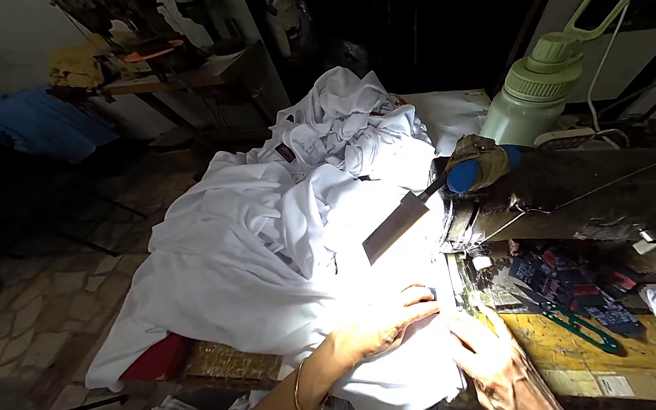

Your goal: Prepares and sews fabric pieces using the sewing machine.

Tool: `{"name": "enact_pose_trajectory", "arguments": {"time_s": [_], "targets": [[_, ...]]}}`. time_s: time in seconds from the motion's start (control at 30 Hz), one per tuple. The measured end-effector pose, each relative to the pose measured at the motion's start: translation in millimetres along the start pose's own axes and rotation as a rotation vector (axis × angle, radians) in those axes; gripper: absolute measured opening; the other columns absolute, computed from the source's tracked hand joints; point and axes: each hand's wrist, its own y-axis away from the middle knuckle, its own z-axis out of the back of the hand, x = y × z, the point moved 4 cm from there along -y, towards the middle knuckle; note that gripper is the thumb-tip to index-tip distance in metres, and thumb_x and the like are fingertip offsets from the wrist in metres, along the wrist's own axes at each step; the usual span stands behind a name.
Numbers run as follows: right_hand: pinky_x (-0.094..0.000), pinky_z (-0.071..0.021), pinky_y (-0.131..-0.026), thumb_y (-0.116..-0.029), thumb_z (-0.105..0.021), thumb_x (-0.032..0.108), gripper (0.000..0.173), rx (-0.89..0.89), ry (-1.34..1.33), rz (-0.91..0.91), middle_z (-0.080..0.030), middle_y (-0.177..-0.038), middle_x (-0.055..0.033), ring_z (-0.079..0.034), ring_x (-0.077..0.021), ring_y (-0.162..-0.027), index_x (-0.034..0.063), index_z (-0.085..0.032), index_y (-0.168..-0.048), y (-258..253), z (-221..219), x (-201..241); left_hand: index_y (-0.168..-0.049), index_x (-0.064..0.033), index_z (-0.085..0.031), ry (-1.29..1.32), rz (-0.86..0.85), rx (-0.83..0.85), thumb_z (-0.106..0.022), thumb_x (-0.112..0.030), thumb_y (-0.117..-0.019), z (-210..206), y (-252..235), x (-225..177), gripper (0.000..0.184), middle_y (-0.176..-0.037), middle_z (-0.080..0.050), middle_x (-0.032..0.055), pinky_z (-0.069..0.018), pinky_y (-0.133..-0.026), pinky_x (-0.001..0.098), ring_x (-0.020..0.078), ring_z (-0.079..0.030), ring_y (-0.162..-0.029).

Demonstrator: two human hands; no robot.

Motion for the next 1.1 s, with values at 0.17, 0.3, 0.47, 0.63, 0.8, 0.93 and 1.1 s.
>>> {"name": "enact_pose_trajectory", "arguments": {"time_s": [0.17, 0.3, 0.47, 0.63, 0.8, 0.93, 1.1], "targets": [[-0.0562, -0.0410, -0.110, -0.0939, -0.051, 0.011, 0.028, -0.087, -0.005, 0.008, -0.074, -0.114, -0.0071, -0.068, -0.0233, -0.114, 0.0153, -0.078, -0.100, -10.8, -6.9, -17.7, -0.130, -0.0172, -0.070, -0.119, 0.001, 0.061, -0.047, 0.001, -0.0940, 5.5, -8.8, 14.9, 0.047, -0.131, -0.068, 0.0039, -0.0439, -0.111, 0.0384, 0.0231, -0.057, -0.132], [-0.0542, -0.0431, -0.108, -0.0951, -0.047, 0.013, 0.032, -0.124, -0.029, -0.017, -0.073, -0.115, -0.0053, -0.067, -0.0223, -0.114, 0.0157, -0.077, -0.103, -24.8, -11.6, -35.4, -0.131, -0.0114, -0.069, -0.006, 0.002, 0.068, -0.049, -0.004, -0.0951, 2.8, -14.6, 38.4, 0.042, -0.135, -0.064, 0.0099, -0.0392, -0.115, 0.0376, 0.0257, -0.052, -0.135], [-0.0480, -0.0429, -0.111, -0.1001, -0.045, 0.018, 0.034, -0.175, -0.070, -0.096, -0.075, -0.112, -0.0033, -0.068, -0.0182, -0.113, 0.0111, -0.077, -0.106, -40.0, -15.2, -51.2, -0.118, -0.0060, -0.075, -0.015, 0.065, -0.002, -0.054, -0.004, -0.0969, 30.5, -33.7, 34.8, 0.030, -0.123, -0.071, 0.0105, -0.0436, -0.109, 0.0314, 0.0202, -0.062, -0.123], [-0.0469, -0.0415, -0.114, -0.1003, -0.044, 0.015, 0.035, -0.244, -0.120, -0.140, -0.075, -0.114, -0.0027, -0.067, -0.0160, -0.118, 0.0090, -0.077, -0.109, -45.7, -24.3, -61.0, -0.115, -0.0088, -0.072, -0.175, 0.473, 0.076, -0.058, -0.018, -0.1010, 21.3, 1.5, 64.9, 0.021, -0.109, -0.072, 0.0070, -0.0520, -0.093, 0.0282, 0.0126, -0.067, -0.103], [-0.0458, -0.0402, -0.115, -0.1013, -0.043, 0.016, 0.036, -0.272, -0.121, -0.165, -0.074, -0.118, -0.0015, -0.065, -0.0142, -0.120, 0.0101, -0.077, -0.113, -44.0, -28.3, -62.5, -0.124, -0.0100, -0.070, 0.072, 0.504, 0.131, -0.059, -0.035, -0.0983, 19.4, -26.0, 23.0, 0.037, -0.118, -0.069, 0.0083, -0.0519, -0.096, 0.0351, 0.0159, -0.065, -0.109], [-0.0472, -0.0441, -0.109, -0.0987, -0.047, 0.014, 0.031, -0.304, -0.108, -0.130, -0.076, -0.104, -0.0028, -0.069, -0.0163, -0.108, 0.0100, -0.078, -0.102, -46.7, -26.5, -62.2, -0.127, -0.0021, -0.068, -0.150, 0.401, -0.117, -0.061, -0.037, -0.0927, -18.0, -30.5, -16.9, 0.049, -0.112, -0.073, 0.0126, -0.0563, -0.087, 0.0446, 0.0244, -0.070, -0.103], [-0.0462, -0.0510, -0.099, -0.0954, -0.056, 0.014, 0.023, -0.322, -0.029, -0.070, -0.076, -0.098, -0.0043, -0.072, -0.0193, -0.098, 0.0096, -0.079, -0.096, -53.6, -18.8, -60.0, -0.090, 0.0016, -0.075, -0.507, 0.661, -0.206, -0.066, -0.012, -0.0838, 47.9, -0.8, -19.1, 0.017, -0.091, -0.072, 0.0198, -0.0549, -0.081, 0.0555, 0.0380, -0.070, -0.092]]}}
